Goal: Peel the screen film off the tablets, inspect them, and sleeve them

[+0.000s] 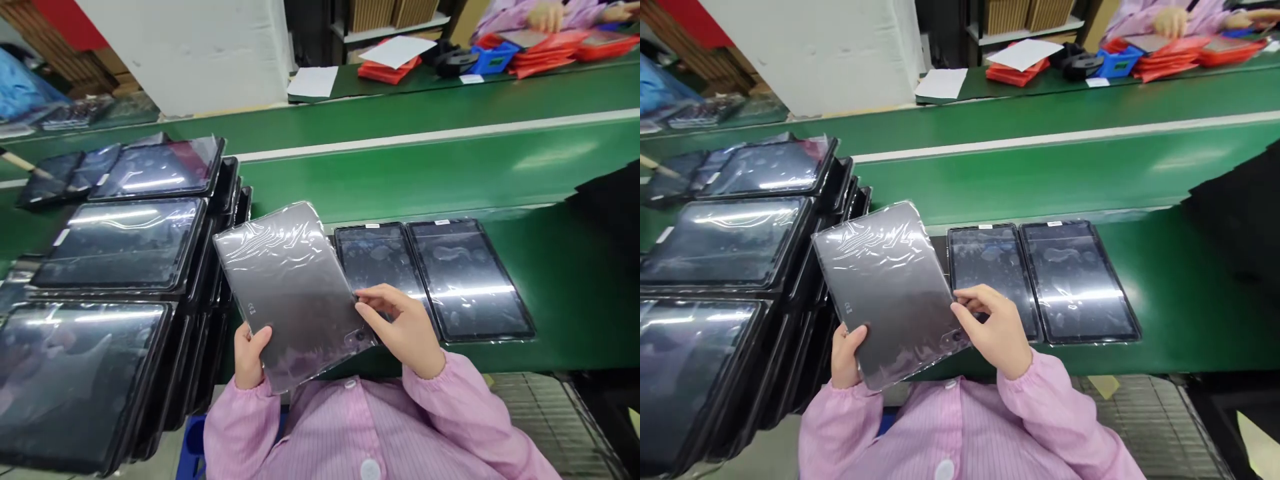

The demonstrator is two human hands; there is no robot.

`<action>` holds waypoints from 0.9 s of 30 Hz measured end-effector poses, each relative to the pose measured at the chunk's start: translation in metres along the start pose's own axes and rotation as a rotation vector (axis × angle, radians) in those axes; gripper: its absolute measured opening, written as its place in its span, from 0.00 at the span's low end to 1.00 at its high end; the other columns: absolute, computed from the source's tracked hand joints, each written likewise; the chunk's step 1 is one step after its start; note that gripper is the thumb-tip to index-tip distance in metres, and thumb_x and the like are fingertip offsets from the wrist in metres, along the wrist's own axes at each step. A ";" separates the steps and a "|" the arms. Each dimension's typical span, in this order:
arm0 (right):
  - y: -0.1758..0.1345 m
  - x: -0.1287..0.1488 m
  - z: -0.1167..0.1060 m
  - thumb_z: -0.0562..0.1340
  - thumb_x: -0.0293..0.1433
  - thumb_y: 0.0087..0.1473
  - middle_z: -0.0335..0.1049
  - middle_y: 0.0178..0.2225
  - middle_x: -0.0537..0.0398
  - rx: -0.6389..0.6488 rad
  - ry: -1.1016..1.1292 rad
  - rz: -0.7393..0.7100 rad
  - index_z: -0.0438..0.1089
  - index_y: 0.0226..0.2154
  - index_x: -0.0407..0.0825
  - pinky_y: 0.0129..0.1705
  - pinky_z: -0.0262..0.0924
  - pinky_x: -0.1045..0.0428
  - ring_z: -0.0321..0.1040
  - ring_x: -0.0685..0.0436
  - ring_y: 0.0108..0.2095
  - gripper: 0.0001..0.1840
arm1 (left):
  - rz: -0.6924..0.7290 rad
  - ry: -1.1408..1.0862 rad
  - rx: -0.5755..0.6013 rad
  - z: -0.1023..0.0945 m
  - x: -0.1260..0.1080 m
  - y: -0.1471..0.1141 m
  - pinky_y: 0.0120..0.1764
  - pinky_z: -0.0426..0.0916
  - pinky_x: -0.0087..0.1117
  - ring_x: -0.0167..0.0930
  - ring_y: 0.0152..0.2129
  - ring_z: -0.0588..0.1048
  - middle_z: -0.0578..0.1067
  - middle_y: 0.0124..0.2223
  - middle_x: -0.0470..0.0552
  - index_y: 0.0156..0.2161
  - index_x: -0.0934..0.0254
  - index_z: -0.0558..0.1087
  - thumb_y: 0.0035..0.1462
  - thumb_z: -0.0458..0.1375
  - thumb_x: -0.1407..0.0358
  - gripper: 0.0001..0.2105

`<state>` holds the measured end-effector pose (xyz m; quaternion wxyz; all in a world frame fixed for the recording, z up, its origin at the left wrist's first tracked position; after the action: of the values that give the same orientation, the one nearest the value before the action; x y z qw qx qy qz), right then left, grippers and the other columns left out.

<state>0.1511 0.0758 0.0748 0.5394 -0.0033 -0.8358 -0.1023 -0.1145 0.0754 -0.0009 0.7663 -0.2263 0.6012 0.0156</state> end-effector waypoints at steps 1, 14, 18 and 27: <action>0.000 0.005 0.004 0.65 0.30 0.55 0.75 0.28 0.56 -0.036 -0.033 -0.033 0.76 0.32 0.49 0.30 0.70 0.53 0.72 0.49 0.27 0.03 | -0.009 -0.027 0.005 0.003 0.001 -0.001 0.26 0.72 0.33 0.33 0.20 0.75 0.77 0.26 0.50 0.30 0.66 0.75 0.31 0.71 0.55 0.20; 0.001 0.026 0.013 0.62 0.30 0.59 0.71 0.26 0.59 -0.085 -0.271 -0.212 0.70 0.31 0.50 0.28 0.62 0.54 0.68 0.51 0.24 0.05 | 0.176 -0.063 0.050 0.014 0.006 0.000 0.32 0.71 0.30 0.32 0.26 0.76 0.79 0.28 0.53 0.29 0.67 0.79 0.39 0.70 0.58 0.14; -0.013 0.062 0.047 0.60 0.24 0.61 0.71 0.29 0.58 0.143 -0.048 -0.370 0.68 0.34 0.49 0.30 0.63 0.56 0.68 0.52 0.27 0.05 | 0.210 0.026 0.151 0.029 0.003 -0.008 0.26 0.66 0.29 0.30 0.21 0.71 0.75 0.23 0.51 0.25 0.67 0.77 0.43 0.68 0.56 0.14; -0.080 0.086 0.110 0.50 0.27 0.64 0.67 0.25 0.60 0.778 -0.089 -0.929 0.68 0.26 0.48 0.20 0.56 0.52 0.59 0.50 0.22 0.18 | 0.161 0.094 0.176 0.044 0.001 -0.011 0.20 0.57 0.26 0.23 0.16 0.61 0.66 0.18 0.44 0.20 0.66 0.68 0.43 0.65 0.61 0.13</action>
<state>0.0061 0.0075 0.0954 0.3647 0.5549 -0.7476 -0.0138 -0.0707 0.0809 0.0094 0.7503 -0.1097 0.6518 0.0138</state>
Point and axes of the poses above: each hand's wrist, its own y-axis towards the middle knuckle, its own z-axis out of the palm, x = y × z, the point moved 6 cm from there along y, towards the middle knuckle
